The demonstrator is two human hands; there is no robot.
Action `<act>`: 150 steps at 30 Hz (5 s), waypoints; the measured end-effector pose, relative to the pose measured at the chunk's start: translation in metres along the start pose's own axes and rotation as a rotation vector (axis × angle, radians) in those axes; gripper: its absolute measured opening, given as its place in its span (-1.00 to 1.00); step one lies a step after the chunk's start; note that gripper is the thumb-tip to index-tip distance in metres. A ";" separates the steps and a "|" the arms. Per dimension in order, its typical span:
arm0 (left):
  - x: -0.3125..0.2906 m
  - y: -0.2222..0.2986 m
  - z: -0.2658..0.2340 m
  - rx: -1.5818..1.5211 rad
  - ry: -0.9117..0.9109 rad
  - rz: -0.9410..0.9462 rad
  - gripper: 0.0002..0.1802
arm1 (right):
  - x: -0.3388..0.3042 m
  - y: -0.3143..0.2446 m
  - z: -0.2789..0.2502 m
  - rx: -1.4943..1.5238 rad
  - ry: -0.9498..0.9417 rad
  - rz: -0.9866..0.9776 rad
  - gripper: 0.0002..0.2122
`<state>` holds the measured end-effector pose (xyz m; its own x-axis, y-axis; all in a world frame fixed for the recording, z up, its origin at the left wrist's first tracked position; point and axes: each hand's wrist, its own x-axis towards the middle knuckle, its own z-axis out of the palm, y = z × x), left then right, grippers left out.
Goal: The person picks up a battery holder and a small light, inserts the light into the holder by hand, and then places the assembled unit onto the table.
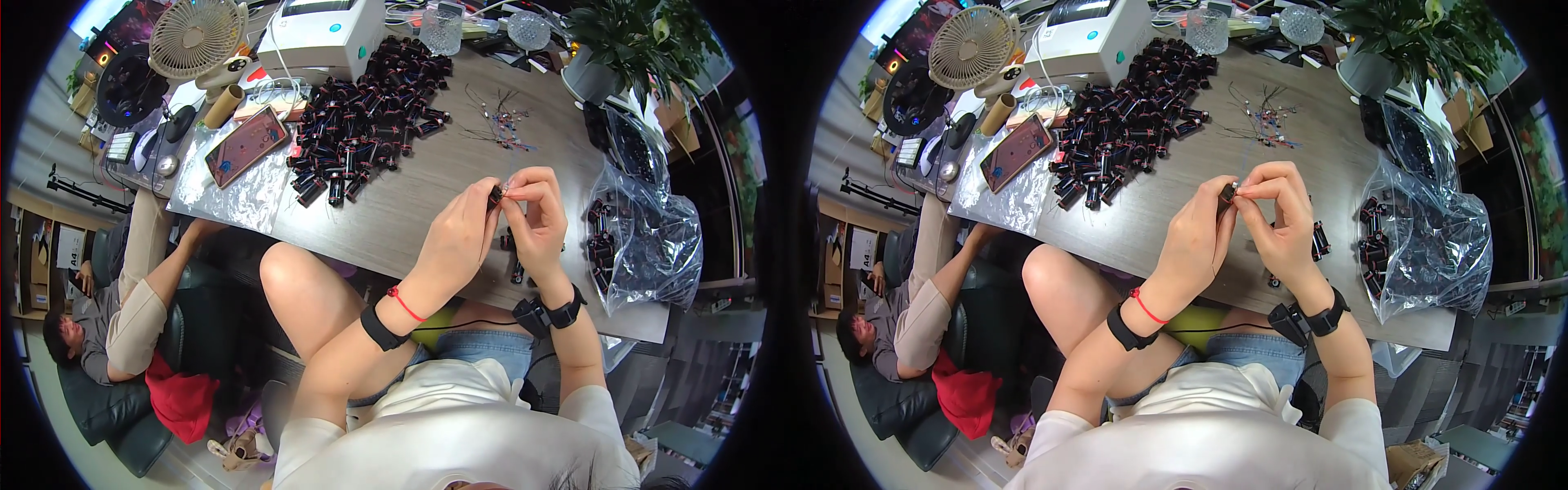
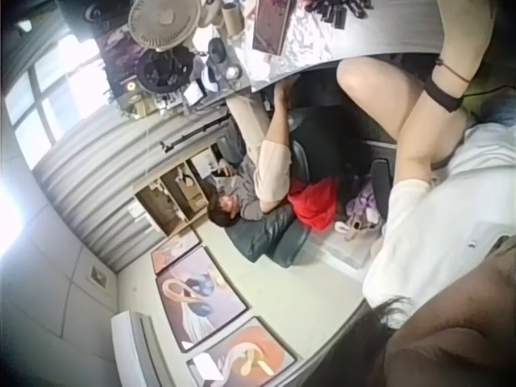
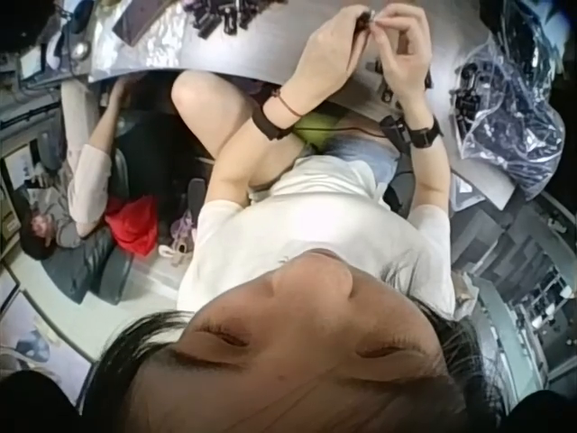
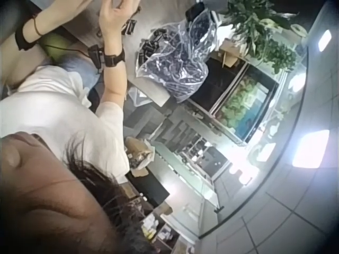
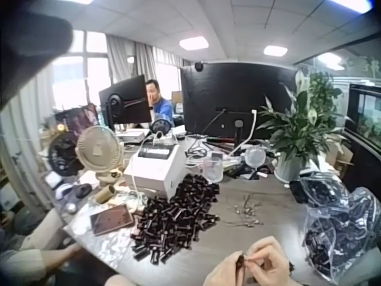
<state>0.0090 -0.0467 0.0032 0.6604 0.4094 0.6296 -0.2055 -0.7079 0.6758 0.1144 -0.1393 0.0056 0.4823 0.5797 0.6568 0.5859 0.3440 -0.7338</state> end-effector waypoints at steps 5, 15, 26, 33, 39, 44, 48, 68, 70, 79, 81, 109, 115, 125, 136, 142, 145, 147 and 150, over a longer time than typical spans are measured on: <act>0.000 -0.002 -0.001 0.006 -0.041 -0.023 -0.70 | 0.002 0.001 -0.002 0.008 -0.062 0.040 -0.89; -0.001 -0.005 -0.003 -0.023 -0.114 -0.038 -0.73 | 0.002 0.004 -0.002 0.067 -0.065 0.061 -0.90; 0.004 -0.012 -0.009 -0.701 -0.349 -0.380 -0.83 | 0.009 0.008 -0.016 0.193 -0.117 0.171 -0.92; 0.008 -0.013 -0.017 -0.615 -0.366 -0.383 -0.83 | 0.013 0.000 -0.020 0.068 -0.173 0.148 -0.90; 0.010 -0.013 -0.019 -0.537 -0.361 -0.346 -0.84 | 0.013 0.000 -0.020 0.050 -0.180 0.149 -0.88; 0.009 -0.012 -0.017 -0.483 -0.274 -0.294 -0.85 | 0.013 0.000 -0.018 -0.053 -0.175 0.097 -0.91; 0.007 -0.015 -0.014 -0.427 -0.239 -0.290 -0.85 | 0.011 0.000 -0.014 -0.171 -0.151 0.006 -0.89; 0.014 -0.014 -0.016 -1.010 -0.145 -0.666 -0.75 | 0.003 -0.005 0.002 -0.335 -0.076 -0.170 -0.86; 0.015 -0.012 -0.016 -1.105 -0.033 -0.721 -0.79 | 0.002 -0.006 0.004 -0.310 -0.054 -0.137 -0.86; 0.009 -0.023 -0.012 -1.072 -0.095 -0.710 -0.91 | -0.002 0.003 0.004 -0.145 -0.033 0.065 -0.91; 0.005 -0.034 -0.008 -1.030 -0.109 -0.686 -0.91 | -0.002 0.004 0.004 -0.124 -0.048 0.092 -0.93; 0.010 -0.018 -0.008 -0.990 -0.094 -0.672 -0.71 | -0.002 0.003 0.000 -0.224 0.087 -0.110 -0.85; 0.010 -0.014 -0.006 -0.709 0.040 -0.474 -0.75 | -0.001 0.005 0.002 -0.355 0.104 -0.218 -0.83; 0.015 -0.002 -0.012 -0.174 0.089 -0.146 -0.77 | 0.001 0.004 0.002 -0.485 0.127 -0.226 -0.83; 0.014 -0.008 -0.012 -0.027 0.116 -0.018 -0.77 | 0.001 -0.001 0.004 -0.511 0.057 -0.182 -0.84; 0.016 -0.012 -0.018 -0.058 0.112 -0.040 -0.79 | 0.002 0.000 0.003 -0.443 0.017 -0.167 -0.84; 0.018 -0.014 -0.022 -0.066 0.088 -0.008 -0.79 | 0.000 0.003 0.002 -0.273 -0.007 -0.038 -0.83; 0.020 -0.016 -0.025 -0.069 0.077 0.008 -0.79 | -0.001 0.005 0.001 -0.188 -0.020 0.026 -0.82; 0.024 -0.016 -0.031 -0.046 0.017 0.079 -0.79 | 0.000 0.007 0.001 0.016 -0.019 0.158 -0.77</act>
<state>0.0057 -0.0074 0.0197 0.6282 0.3636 0.6878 -0.2898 -0.7111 0.6406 0.1178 -0.1361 0.0000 0.5552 0.6413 0.5296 0.4930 0.2591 -0.8305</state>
